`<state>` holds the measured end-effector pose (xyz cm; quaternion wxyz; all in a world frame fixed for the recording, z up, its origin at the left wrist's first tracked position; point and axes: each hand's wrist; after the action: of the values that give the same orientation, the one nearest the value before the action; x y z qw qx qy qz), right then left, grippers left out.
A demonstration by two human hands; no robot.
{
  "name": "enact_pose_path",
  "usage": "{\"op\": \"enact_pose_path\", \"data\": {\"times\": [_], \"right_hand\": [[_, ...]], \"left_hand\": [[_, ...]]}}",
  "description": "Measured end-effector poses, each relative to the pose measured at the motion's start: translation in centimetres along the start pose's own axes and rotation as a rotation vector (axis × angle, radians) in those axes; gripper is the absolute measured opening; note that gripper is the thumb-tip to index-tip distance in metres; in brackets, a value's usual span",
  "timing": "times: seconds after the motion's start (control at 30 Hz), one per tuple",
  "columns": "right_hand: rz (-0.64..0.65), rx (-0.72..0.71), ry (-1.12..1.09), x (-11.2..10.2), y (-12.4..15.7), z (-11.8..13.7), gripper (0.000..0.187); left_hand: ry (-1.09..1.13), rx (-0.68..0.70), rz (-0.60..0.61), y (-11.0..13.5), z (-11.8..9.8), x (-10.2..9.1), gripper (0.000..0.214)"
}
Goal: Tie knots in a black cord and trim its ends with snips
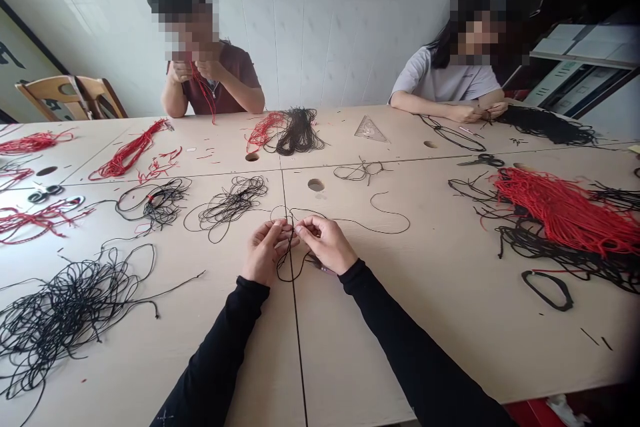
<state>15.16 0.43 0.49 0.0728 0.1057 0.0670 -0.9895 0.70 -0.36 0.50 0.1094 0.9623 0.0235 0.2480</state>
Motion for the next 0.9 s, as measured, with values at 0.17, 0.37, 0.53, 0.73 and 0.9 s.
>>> {"op": "enact_pose_path", "data": {"times": [0.17,0.37,0.53,0.73,0.9], "right_hand": [[-0.017,0.004,-0.022,-0.06,0.02,-0.04,0.018],[-0.022,-0.033,0.013,-0.12,-0.01,0.03,0.017],[-0.006,-0.089,0.025,-0.01,0.00,-0.01,0.016],[-0.020,-0.105,0.084,0.04,0.08,-0.09,0.017],[-0.047,-0.084,0.107,0.04,0.16,0.25,0.018]], "left_hand": [[-0.117,-0.082,0.080,0.27,-0.22,0.16,0.029],[-0.191,-0.055,0.079,0.36,-0.03,0.24,0.034],[-0.191,-0.045,0.043,0.47,-0.17,0.36,0.034],[-0.159,-0.036,0.009,0.61,-0.27,0.41,0.031],[-0.120,-0.051,-0.015,0.57,-0.24,0.41,0.032]]}}
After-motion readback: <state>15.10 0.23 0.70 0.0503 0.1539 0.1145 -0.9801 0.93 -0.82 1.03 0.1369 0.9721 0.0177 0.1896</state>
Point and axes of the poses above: each hand's wrist, its own y-axis away from the middle knuckle, its own x-axis out of the palm, z = x × y, and after that the axes turned 2 degrees about -y, right-handed
